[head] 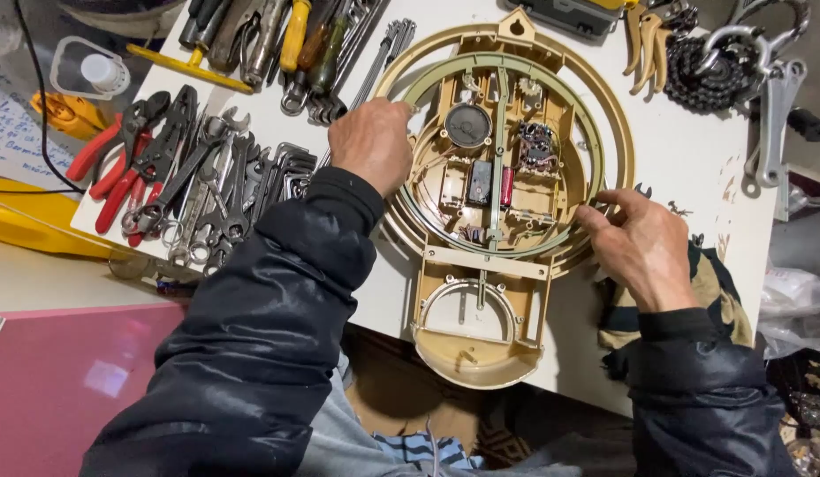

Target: The person cleans a small metal gear assembly with a cloth, then places it into a larger beige circular device. They use a screwdriver to tighten screws, securing the gear assembly into the device's frame.

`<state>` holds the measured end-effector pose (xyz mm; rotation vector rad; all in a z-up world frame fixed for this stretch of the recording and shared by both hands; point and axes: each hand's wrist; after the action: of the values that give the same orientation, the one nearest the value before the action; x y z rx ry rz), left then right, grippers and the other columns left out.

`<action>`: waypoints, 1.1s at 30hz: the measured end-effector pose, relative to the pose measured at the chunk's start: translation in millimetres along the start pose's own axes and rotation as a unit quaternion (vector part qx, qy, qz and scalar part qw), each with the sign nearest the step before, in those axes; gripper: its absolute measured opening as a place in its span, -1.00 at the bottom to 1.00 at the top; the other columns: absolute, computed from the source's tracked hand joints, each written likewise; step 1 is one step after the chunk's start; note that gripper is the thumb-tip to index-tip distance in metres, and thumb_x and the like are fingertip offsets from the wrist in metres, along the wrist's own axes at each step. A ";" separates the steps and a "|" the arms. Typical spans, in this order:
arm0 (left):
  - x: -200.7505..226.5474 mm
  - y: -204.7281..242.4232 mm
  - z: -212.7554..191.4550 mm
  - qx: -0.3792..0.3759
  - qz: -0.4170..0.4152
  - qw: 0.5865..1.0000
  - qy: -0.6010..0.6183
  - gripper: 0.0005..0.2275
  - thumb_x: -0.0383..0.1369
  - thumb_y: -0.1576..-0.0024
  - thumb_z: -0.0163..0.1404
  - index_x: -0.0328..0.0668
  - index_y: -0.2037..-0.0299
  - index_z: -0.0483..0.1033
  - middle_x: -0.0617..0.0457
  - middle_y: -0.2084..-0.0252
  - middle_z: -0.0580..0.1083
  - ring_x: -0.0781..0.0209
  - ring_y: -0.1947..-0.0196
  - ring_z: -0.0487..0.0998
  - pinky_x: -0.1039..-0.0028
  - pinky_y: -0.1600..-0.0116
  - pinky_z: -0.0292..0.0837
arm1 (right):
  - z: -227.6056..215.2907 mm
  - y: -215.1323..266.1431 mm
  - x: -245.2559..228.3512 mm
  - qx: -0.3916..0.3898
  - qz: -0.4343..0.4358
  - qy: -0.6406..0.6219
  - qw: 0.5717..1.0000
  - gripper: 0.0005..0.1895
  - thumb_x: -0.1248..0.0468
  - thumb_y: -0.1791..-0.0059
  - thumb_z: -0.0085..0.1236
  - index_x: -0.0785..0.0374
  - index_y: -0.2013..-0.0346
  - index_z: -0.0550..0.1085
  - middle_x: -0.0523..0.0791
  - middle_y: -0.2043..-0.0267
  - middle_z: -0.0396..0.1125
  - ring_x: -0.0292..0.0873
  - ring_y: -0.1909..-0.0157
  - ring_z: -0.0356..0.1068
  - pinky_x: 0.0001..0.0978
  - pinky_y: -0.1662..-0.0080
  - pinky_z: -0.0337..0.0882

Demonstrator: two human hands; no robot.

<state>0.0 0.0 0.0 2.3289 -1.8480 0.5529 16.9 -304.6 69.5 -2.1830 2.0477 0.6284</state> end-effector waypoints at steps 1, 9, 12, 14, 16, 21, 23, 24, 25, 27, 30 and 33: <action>-0.7 0.2 0.0 -0.003 -0.001 1.000 0.000 -0.64 -0.62 -0.03 0.02 -0.16 -0.03 0.64 -0.09 0.38 0.52 0.10 0.56 0.49 0.29 0.32 0.51 | 0.5 -0.4 1.8 -0.003 0.002 0.000 1.000 -0.59 0.11 -0.07 0.16 0.25 -0.15 0.52 0.09 0.33 0.46 -0.01 0.41 0.46 -0.22 0.33 0.46; -5.8 0.7 5.2 0.018 -0.004 1.000 0.001 -0.75 -0.42 -0.05 0.19 -0.26 0.06 0.63 -0.06 0.35 0.58 0.08 0.45 0.59 0.26 0.19 0.56 | -1.3 2.8 -0.2 -0.006 -0.009 0.001 1.000 -0.58 0.14 -0.08 0.19 0.27 -0.18 0.49 0.12 0.29 0.45 0.00 0.42 0.45 -0.19 0.36 0.50; -2.3 3.0 -6.6 -0.026 -0.025 0.999 0.020 -0.73 -0.42 -0.11 0.12 -0.23 -0.02 0.59 -0.10 0.34 0.59 0.03 0.40 0.60 0.17 0.10 0.54 | -2.0 3.5 4.4 0.007 -0.037 0.003 0.999 -0.60 0.13 -0.07 0.22 0.30 -0.13 0.53 0.11 0.32 0.45 0.02 0.39 0.45 -0.16 0.31 0.47; -3.7 3.5 -5.4 -0.021 -0.018 0.999 0.021 -0.73 -0.41 -0.11 0.12 -0.24 -0.02 0.59 -0.10 0.31 0.59 0.02 0.36 0.61 0.15 0.08 0.53 | -5.3 6.5 1.7 0.005 -0.030 -0.001 1.000 -0.59 0.12 -0.09 0.20 0.28 -0.15 0.52 0.12 0.30 0.44 0.02 0.38 0.44 -0.14 0.31 0.49; -6.4 3.5 -4.5 -0.017 -0.010 1.000 0.022 -0.72 -0.41 -0.11 0.12 -0.24 -0.03 0.58 -0.10 0.27 0.59 0.01 0.33 0.62 0.13 0.06 0.52 | -9.3 10.7 0.1 0.002 -0.022 -0.005 1.000 -0.58 0.11 -0.10 0.18 0.27 -0.17 0.51 0.13 0.27 0.44 0.02 0.36 0.43 -0.12 0.30 0.50; -13.5 12.2 -3.7 0.088 0.093 0.991 0.038 -0.68 -0.59 0.09 0.02 -0.34 0.10 0.60 -0.20 0.27 0.54 -0.20 0.35 0.56 0.06 0.21 0.50 | -26.9 17.6 22.8 0.081 -0.056 -0.075 0.992 -0.75 0.31 -0.10 0.14 0.33 -0.05 0.58 -0.05 0.48 0.34 -0.19 0.53 0.24 -0.37 0.50 0.26; -8.5 16.0 -15.7 0.090 0.103 0.990 0.042 -0.70 -0.55 0.00 0.07 -0.35 0.04 0.60 -0.21 0.22 0.54 -0.16 0.34 0.56 0.09 0.20 0.51 | -40.5 21.4 35.4 0.109 -0.037 -0.092 0.989 -0.76 0.30 -0.08 0.16 0.34 0.00 0.58 -0.07 0.45 0.37 -0.21 0.48 0.26 -0.39 0.43 0.28; -7.0 17.8 -21.9 0.090 0.102 0.990 0.038 -0.72 -0.51 -0.09 0.11 -0.36 -0.02 0.61 -0.22 0.17 0.55 -0.12 0.32 0.57 0.12 0.19 0.53 | -47.6 23.8 41.0 0.126 -0.026 -0.113 0.985 -0.77 0.28 -0.05 0.18 0.34 0.05 0.59 -0.09 0.42 0.40 -0.22 0.43 0.28 -0.41 0.37 0.29; -6.6 18.6 -23.7 0.093 0.113 0.988 0.044 -0.72 -0.51 -0.09 0.11 -0.36 -0.02 0.61 -0.22 0.17 0.55 -0.12 0.32 0.57 0.12 0.19 0.53 | -53.9 25.3 47.7 0.138 -0.020 -0.111 0.984 -0.77 0.28 -0.05 0.18 0.34 0.05 0.59 -0.09 0.42 0.40 -0.22 0.43 0.28 -0.41 0.37 0.29; -8.4 20.6 -26.6 0.093 0.111 0.988 0.046 -0.70 -0.35 -0.20 0.04 -0.41 -0.04 0.61 -0.29 0.04 0.57 -0.14 0.19 0.60 0.11 0.09 0.51 | -64.7 28.4 60.5 0.104 0.057 -0.080 0.990 -0.66 0.21 0.04 0.30 0.33 0.05 0.59 0.02 0.23 0.51 -0.10 0.30 0.45 -0.34 0.21 0.45; -8.2 23.3 -32.9 0.059 0.121 0.989 0.067 -0.59 -0.23 -0.23 -0.08 -0.52 -0.05 0.58 -0.37 -0.02 0.55 -0.22 0.14 0.58 0.05 0.05 0.48 | -73.9 31.8 71.3 0.033 0.143 0.049 0.988 -0.41 0.04 0.09 0.35 0.32 -0.12 0.51 0.17 -0.06 0.44 0.11 0.04 0.50 -0.01 -0.06 0.47; -2.3 27.3 -38.3 0.046 0.102 0.991 0.072 -0.67 -0.27 -0.26 -0.02 -0.45 -0.03 0.59 -0.35 -0.09 0.54 -0.17 0.11 0.58 0.07 0.04 0.49 | -63.9 22.6 101.5 0.006 0.143 0.145 0.979 -0.10 -0.13 0.22 0.43 0.19 -0.30 0.38 0.08 -0.22 0.35 0.15 -0.20 0.37 0.10 -0.20 0.35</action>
<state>-34.6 7.3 31.1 2.1020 -2.0451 0.8240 12.2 -423.3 97.3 -2.0958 2.5327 0.3285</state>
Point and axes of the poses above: each hand's wrist, its own y-axis away from the middle knuckle, its own z-axis out of the palm, x = y × z
